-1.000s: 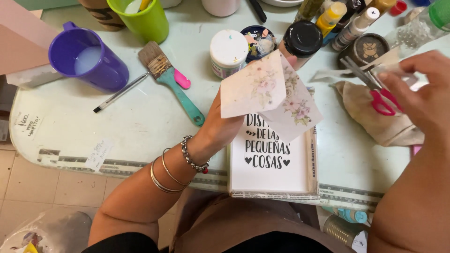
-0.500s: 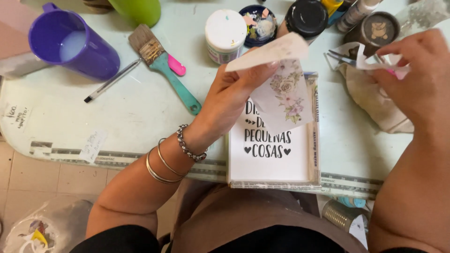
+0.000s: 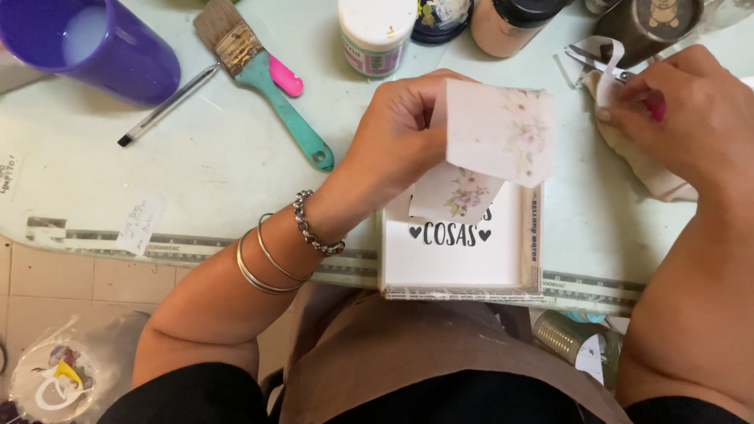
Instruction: The person positions a floral-patterned paper on a small white box, then uses pink-handled scissors to cut the paper into a smaller rectangular piece. The person holds the paper with one hand and cuts with the other, trimming the edges to size.
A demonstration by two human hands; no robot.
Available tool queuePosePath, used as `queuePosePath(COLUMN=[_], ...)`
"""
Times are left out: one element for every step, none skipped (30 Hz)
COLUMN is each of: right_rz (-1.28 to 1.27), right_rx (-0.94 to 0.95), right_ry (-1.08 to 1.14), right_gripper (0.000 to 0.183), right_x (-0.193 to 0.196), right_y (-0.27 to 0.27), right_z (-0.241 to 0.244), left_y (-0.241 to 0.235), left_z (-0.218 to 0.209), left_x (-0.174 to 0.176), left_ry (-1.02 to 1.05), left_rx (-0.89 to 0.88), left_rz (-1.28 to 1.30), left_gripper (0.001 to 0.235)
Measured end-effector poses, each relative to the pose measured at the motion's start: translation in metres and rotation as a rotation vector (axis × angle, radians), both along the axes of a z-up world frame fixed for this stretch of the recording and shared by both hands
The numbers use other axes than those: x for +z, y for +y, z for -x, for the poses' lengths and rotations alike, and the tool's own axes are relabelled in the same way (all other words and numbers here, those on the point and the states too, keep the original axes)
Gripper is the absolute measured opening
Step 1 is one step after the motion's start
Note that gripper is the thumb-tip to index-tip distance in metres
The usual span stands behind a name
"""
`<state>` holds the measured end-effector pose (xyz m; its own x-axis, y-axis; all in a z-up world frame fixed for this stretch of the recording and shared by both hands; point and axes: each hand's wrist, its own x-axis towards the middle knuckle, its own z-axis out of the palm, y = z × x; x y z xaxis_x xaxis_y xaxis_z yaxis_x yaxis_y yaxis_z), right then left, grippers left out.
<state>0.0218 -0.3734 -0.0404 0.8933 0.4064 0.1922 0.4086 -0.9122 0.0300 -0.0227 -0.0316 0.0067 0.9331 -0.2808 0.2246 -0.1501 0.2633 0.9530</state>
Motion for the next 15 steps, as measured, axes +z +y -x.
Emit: queuePosePath(right_rz=[-0.015, -0.032, -0.031, -0.118, -0.206, -0.204, -0.181, -0.159, -0.158, -0.098, -0.037, -0.038, 0.052, 0.142, 0.143], right_rx=[-0.002, -0.006, -0.007, 0.046, 0.098, 0.096, 0.051, 0.007, 0.006, 0.002, -0.002, -0.004, -0.036, -0.068, -0.071], right_ry=[0.006, 0.014, 0.017, 0.013, 0.008, 0.008, 0.025, 0.043, 0.045, 0.019, -0.007, -0.009, -0.059, -0.111, -0.114], right_gripper=[0.027, 0.029, 0.029, 0.030, 0.035, 0.035, 0.040, 0.045, 0.045, 0.042, 0.039, 0.039, 0.039, 0.039, 0.039], right_x=[0.001, 0.001, 0.001, 0.002, 0.002, 0.001, 0.000, -0.001, 0.000, 0.000, 0.001, -0.004, -0.010, -0.014, -0.012], right_y=[-0.001, -0.001, -0.005, -0.010, -0.014, -0.017, -0.020, -0.023, -0.021, -0.019, -0.017, -0.020, -0.024, -0.028, -0.027], right_z=[0.000, 0.001, 0.001, 0.001, 0.001, 0.001, 0.002, 0.003, 0.002, 0.001, -0.001, -0.003, -0.006, -0.009, -0.009], left_y=[0.001, 0.001, 0.001, 0.001, 0.001, 0.001, 0.001, 0.001, 0.000, -0.001, -0.002, -0.003, -0.004, -0.006, -0.006], left_z=[0.001, 0.003, 0.004, 0.005, 0.005, 0.005, 0.005, 0.006, 0.006, 0.006, 0.006, 0.006, 0.006, 0.005, 0.002], left_x=[0.006, 0.011, 0.012, 0.014, 0.015, 0.016, 0.017, 0.018, 0.017, 0.017, 0.016, 0.014, 0.012, 0.011, 0.003], left_ry=[0.063, 0.127, 0.130, 0.136, 0.142, 0.142, 0.159, 0.176, 0.178, 0.182, 0.187, 0.185, 0.201, 0.215, 0.212], left_rx=[-0.015, -0.031, -0.033, -0.040, -0.047, -0.049, -0.051, -0.053, -0.054, -0.044, -0.035, -0.037, -0.021, -0.005, -0.008], left_rz=[-0.020, -0.041, -0.040, -0.031, -0.022, -0.021, -0.016, -0.011, -0.011, 0.035, 0.080, 0.079, 0.108, 0.138, 0.138], left_gripper=[0.010, 0.015, 0.015, 0.015, 0.015, 0.015, 0.014, 0.017, 0.017, 0.021, 0.026, 0.026, 0.023, 0.021, 0.021])
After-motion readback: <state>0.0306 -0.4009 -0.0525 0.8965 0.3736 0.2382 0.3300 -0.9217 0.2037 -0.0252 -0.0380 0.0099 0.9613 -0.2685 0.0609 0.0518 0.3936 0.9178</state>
